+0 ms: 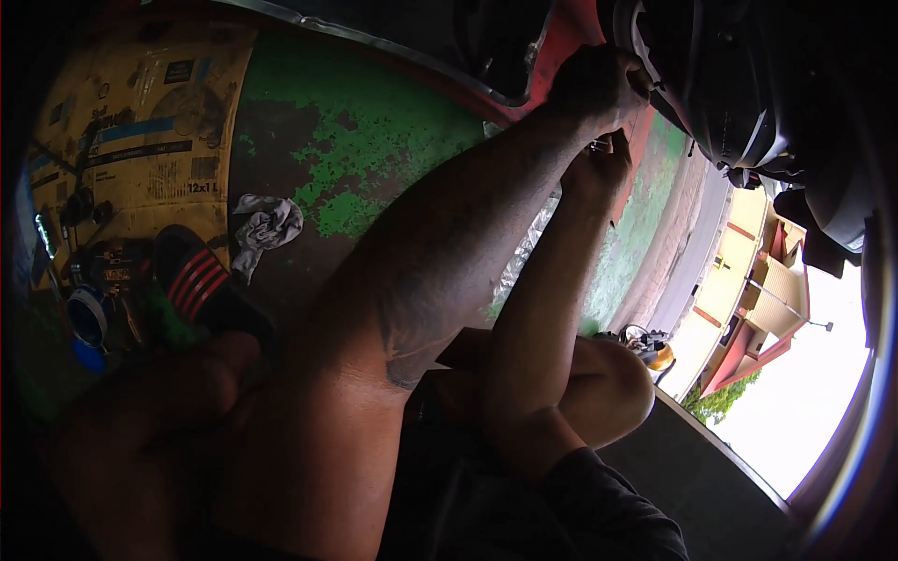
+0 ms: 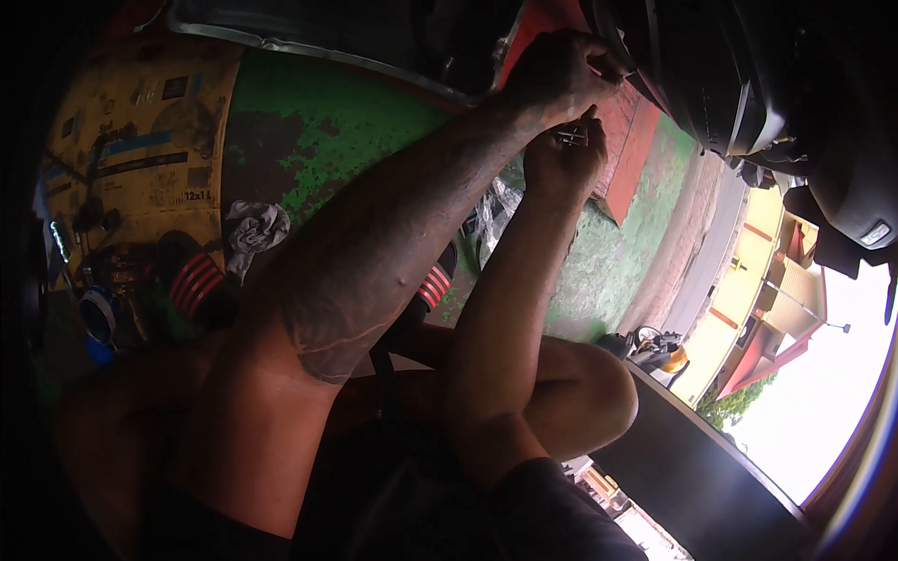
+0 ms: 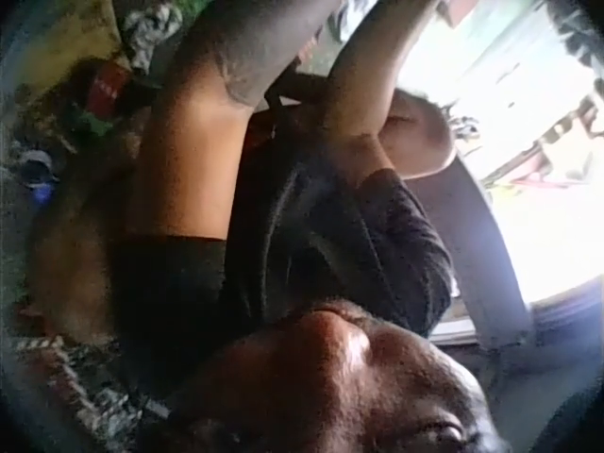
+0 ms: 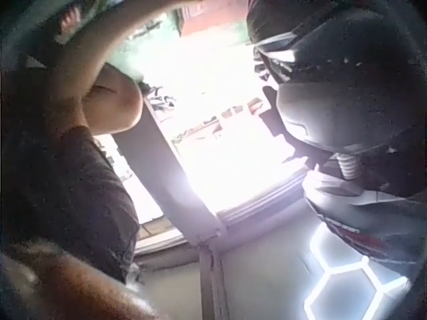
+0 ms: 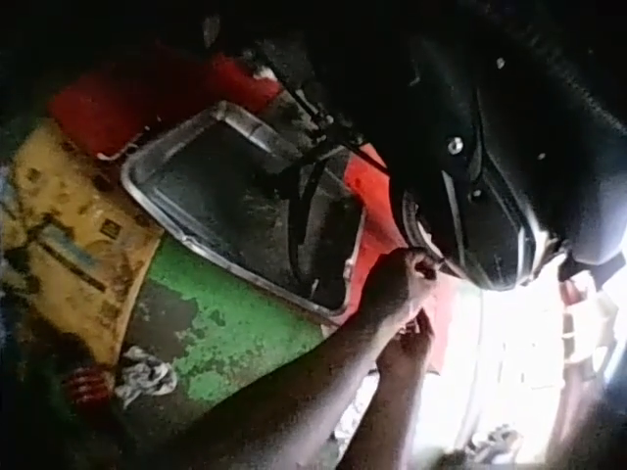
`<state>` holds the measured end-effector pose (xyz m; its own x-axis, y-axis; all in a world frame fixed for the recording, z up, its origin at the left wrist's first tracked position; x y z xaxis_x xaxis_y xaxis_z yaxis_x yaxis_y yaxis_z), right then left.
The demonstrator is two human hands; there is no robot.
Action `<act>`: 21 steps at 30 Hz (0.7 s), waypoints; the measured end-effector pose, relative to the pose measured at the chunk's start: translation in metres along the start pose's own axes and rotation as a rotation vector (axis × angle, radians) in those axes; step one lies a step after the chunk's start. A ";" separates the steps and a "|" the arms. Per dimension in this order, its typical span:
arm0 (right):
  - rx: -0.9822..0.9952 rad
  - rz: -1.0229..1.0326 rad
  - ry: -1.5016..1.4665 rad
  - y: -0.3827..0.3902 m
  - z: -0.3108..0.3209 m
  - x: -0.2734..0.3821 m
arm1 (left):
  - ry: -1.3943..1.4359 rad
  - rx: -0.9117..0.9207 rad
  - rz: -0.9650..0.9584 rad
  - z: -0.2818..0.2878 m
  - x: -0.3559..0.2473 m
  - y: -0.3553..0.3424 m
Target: Performing maintenance and repair on a motorcycle, including removing engine components and using power tools.
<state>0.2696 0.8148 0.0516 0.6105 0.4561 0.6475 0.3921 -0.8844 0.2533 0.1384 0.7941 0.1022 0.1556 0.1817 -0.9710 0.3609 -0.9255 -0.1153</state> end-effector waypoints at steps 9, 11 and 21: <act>0.001 -0.019 -0.026 0.005 -0.013 -0.009 | -0.015 -0.018 -0.049 0.005 -0.002 0.005; 0.013 -0.026 -0.001 0.006 -0.012 -0.010 | -0.002 -0.023 -0.049 0.004 -0.001 0.005; 0.196 -0.032 0.151 0.006 -0.017 -0.004 | -0.049 -0.165 -0.118 -0.017 -0.014 -0.005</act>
<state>0.2584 0.8060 0.0627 0.4919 0.4507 0.7449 0.5443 -0.8270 0.1409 0.1502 0.8015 0.1202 0.0602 0.2653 -0.9623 0.5206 -0.8309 -0.1965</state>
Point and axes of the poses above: each hand's wrist, its own y-axis away from the middle knuckle, its own z-axis out of the back of the hand, x = y × z, the point moved 7 cm from there along -y, towards the middle knuckle, and after that the axes turned 15 degrees about x, right-handed, at the moved point
